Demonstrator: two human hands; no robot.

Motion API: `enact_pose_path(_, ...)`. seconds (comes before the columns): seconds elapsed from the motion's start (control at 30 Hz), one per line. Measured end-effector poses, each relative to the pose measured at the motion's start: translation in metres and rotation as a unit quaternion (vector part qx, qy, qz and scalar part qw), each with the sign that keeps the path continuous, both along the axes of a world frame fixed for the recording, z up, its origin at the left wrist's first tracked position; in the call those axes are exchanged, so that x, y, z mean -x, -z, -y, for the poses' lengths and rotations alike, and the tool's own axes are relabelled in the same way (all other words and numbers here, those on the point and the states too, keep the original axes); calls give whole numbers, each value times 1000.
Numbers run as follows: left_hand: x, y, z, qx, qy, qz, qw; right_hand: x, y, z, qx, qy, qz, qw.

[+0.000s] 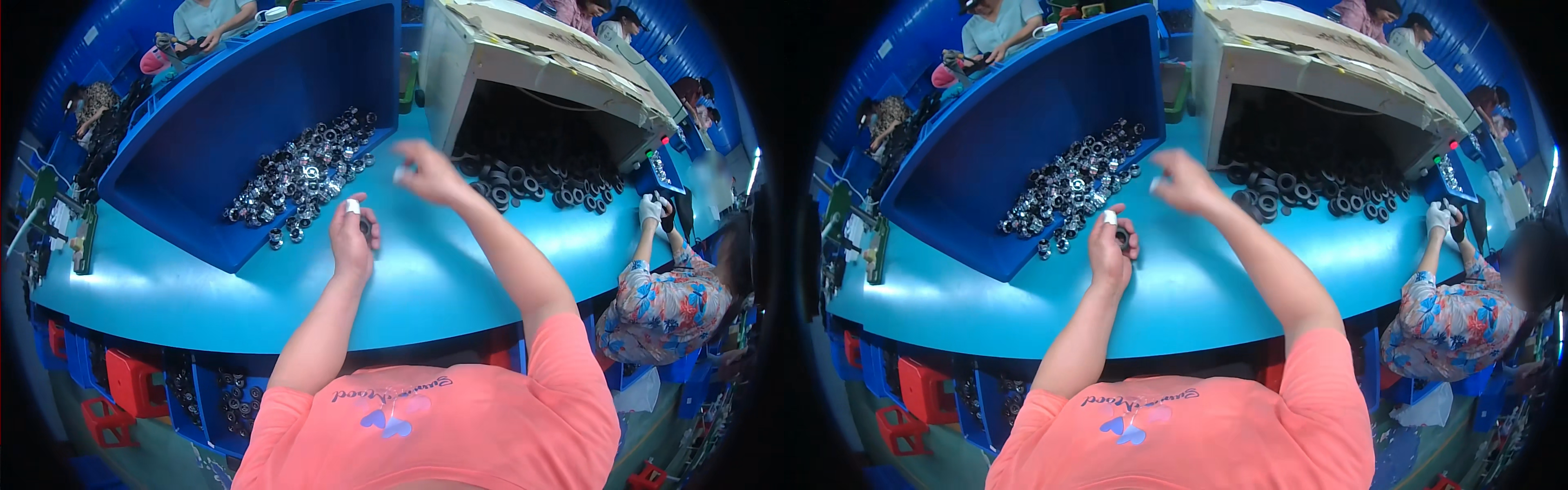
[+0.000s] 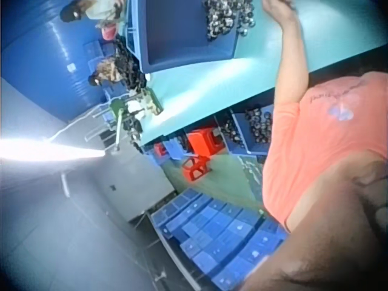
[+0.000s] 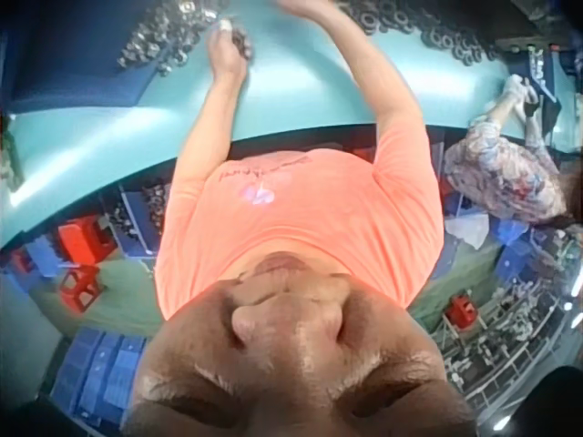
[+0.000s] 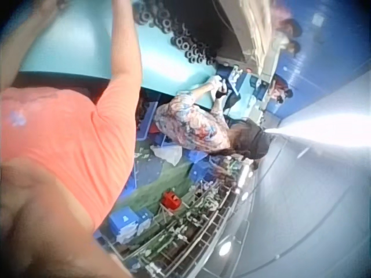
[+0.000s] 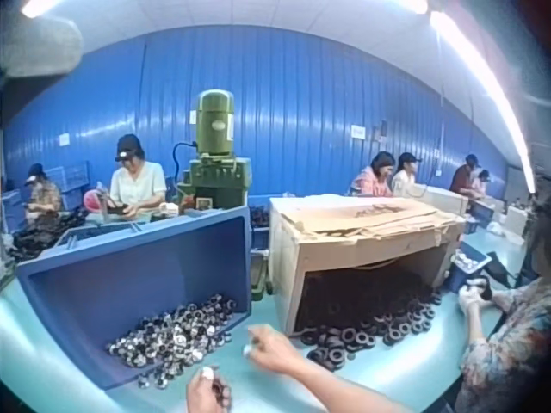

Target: Assembling mechanical parts by inserting metal components into circular rings at a factory workbench.

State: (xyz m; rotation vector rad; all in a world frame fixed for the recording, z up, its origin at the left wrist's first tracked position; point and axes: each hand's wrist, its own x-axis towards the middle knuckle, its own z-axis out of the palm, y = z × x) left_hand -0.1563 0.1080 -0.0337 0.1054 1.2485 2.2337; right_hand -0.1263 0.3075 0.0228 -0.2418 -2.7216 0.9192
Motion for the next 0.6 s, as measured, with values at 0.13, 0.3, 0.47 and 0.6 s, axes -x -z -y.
enact_pose_path(0.13, 12, 2, -5, 10, 7, -59, 998, 101, 30, -71, -126, 199, -100, 967)
enact_pose_path(0.3, 13, -1, -5, -40, 89, -21, 995, 173, 53, -111, -67, 262, -37, 962)
enact_pose_path(0.47, 24, 21, -4, -227, 175, 105, 952, 197, 67, -129, -104, 289, -4, 952)
enact_pose_path(0.6, 25, 20, -9, -262, 233, 113, 930, 197, 78, -146, -329, 251, 141, 899)
